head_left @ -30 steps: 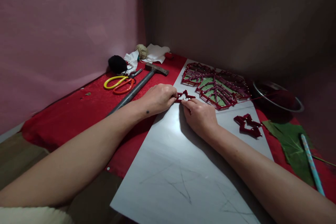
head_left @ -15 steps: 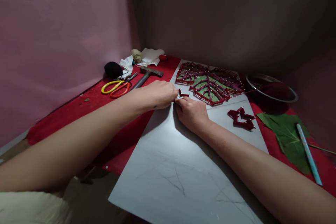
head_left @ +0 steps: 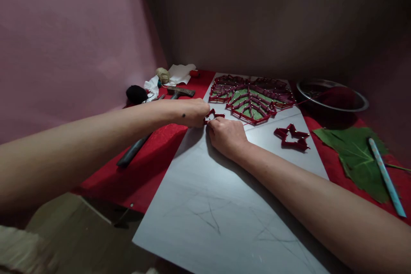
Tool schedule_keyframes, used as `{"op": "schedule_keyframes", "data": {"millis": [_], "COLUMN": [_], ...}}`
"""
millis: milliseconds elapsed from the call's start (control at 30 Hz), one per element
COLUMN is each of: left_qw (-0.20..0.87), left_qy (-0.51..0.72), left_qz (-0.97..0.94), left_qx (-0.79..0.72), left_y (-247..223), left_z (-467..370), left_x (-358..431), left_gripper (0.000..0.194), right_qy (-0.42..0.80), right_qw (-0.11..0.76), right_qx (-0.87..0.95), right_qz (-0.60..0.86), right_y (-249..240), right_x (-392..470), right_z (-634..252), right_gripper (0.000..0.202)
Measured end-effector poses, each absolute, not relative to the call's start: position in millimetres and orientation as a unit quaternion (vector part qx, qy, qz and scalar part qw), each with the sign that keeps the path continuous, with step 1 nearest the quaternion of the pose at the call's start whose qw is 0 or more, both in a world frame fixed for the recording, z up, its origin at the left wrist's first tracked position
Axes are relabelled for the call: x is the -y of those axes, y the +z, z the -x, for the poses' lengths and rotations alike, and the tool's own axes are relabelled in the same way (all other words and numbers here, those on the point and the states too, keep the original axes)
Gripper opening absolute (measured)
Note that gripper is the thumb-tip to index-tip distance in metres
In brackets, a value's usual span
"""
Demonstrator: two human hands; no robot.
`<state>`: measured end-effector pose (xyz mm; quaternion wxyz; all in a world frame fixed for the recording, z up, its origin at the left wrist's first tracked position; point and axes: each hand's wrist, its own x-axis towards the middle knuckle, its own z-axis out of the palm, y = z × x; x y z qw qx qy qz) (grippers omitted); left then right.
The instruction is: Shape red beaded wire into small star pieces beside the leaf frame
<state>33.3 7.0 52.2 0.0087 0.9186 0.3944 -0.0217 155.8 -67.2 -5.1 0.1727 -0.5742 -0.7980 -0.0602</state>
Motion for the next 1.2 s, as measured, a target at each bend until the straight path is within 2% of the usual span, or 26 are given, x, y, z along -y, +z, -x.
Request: {"op": "schedule_keyframes", "data": {"millis": [100,200,333,500,800,967,1100,1200], "left_qw": [-0.009,-0.024,-0.025,0.066,0.221,0.202,0.235,0.221], "left_qy": [-0.139,-0.150,-0.096,-0.035,0.096,0.151,0.155,0.143], "left_qz": [-0.904,-0.896,-0.902,-0.907,-0.792,-0.780,-0.758,-0.758], "left_qx": [-0.405,-0.418,-0.420,-0.415,-0.562,-0.572,-0.588,-0.596], "left_y": [58,58,52,46,38,32,29,29], "left_z": [-38,-38,-25,-8,-14,-14,-15,-18], "left_x": [-2,1,1,0,15,18,15,14], "left_gripper": [0.015,0.013,0.016,0.014,0.009,0.007,0.005,0.005], "right_qy": [-0.055,-0.052,-0.049,-0.050,-0.060,-0.053,-0.046,-0.040], "right_qw": [0.169,0.166,0.169,0.186,0.202,0.202,0.203,0.199], "right_qx": [0.799,0.800,0.801,0.798,0.798,0.794,0.794,0.794], "right_qz": [0.574,0.574,0.572,0.570,0.565,0.571,0.572,0.572], "right_y": [-4,-2,-3,-6,-10,-8,-7,-6], "right_x": [68,68,68,66,64,64,65,65], "right_z": [-156,-156,-156,-157,-159,-158,-158,-158], "right_gripper": [0.031,0.030,0.030,0.031,0.031,0.031,0.030,0.031]}}
